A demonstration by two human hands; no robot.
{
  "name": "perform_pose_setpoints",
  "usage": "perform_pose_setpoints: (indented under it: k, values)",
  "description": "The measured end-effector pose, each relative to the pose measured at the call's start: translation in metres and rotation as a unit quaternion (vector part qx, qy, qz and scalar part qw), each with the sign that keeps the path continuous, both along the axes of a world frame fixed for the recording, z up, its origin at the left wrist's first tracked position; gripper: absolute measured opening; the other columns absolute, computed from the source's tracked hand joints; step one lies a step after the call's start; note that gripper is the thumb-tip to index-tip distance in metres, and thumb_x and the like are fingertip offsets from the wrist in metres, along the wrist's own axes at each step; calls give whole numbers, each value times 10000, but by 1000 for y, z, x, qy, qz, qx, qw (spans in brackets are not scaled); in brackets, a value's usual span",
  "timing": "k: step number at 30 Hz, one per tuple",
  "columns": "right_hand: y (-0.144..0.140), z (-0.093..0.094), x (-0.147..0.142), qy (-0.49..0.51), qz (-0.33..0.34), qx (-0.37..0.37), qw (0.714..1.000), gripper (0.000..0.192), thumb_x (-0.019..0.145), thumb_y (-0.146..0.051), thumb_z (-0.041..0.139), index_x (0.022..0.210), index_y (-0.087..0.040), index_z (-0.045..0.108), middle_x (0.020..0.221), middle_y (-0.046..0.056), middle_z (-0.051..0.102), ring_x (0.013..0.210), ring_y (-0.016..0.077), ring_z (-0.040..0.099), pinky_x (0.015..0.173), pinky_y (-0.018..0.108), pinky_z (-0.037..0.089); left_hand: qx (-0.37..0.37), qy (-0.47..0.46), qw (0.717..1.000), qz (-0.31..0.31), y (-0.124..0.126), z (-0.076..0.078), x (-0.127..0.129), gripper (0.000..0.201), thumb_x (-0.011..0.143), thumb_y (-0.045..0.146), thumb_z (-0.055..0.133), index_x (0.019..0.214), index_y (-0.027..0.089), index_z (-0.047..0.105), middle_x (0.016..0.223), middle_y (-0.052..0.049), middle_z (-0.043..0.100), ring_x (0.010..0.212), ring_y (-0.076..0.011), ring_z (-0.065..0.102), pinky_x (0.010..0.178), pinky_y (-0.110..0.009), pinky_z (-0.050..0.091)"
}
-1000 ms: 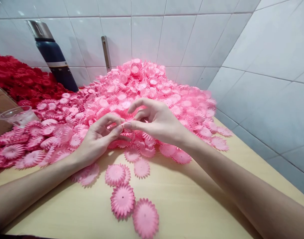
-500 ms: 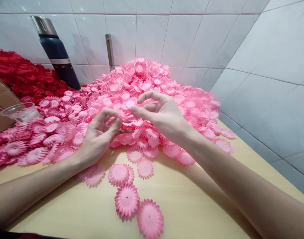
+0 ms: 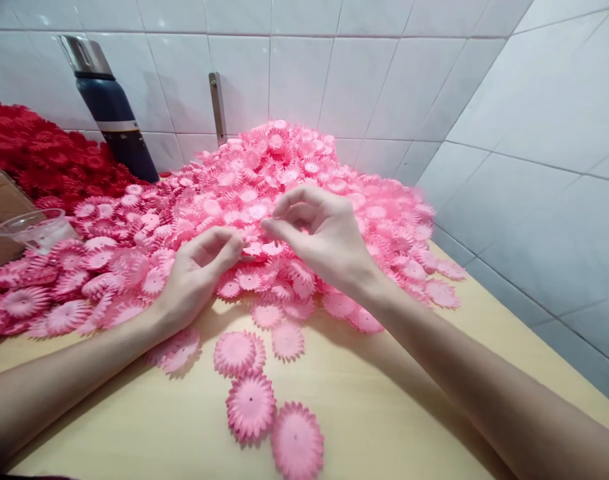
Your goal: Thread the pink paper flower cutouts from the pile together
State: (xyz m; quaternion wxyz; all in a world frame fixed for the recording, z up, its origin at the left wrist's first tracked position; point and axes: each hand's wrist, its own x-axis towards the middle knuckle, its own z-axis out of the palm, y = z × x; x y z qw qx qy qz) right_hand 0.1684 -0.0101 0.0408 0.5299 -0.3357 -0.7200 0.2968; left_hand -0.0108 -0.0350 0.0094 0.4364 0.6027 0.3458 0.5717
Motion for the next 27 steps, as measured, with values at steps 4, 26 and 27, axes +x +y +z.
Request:
perform_pose_setpoints:
  k: [4,26,27]
  values:
    - [-6,-2,-6,-36,74,5,997,161,735,-224,782,819,-209,645,800,13,668,743,168,649,673,326,566,32,59,997,39,-1,0,1,160,823,300,695,807,146,656,843,-29,643,797,-131,602,735,-236,504]
    - [10,3,12,69,-27,-19,997,169,716,-83,742,753,-199,623,729,-4,658,741,154,655,737,331,549,110,122,981,99,-6,8,-3,142,844,173,642,703,159,653,863,-33,602,846,-135,578,746,-250,482]
    - [16,5,18,96,-65,-3,993,164,726,-70,723,722,-197,619,717,2,655,742,152,649,735,329,537,124,109,981,104,-7,9,-3,156,854,156,624,698,164,640,843,-22,595,820,-124,573,740,-246,479]
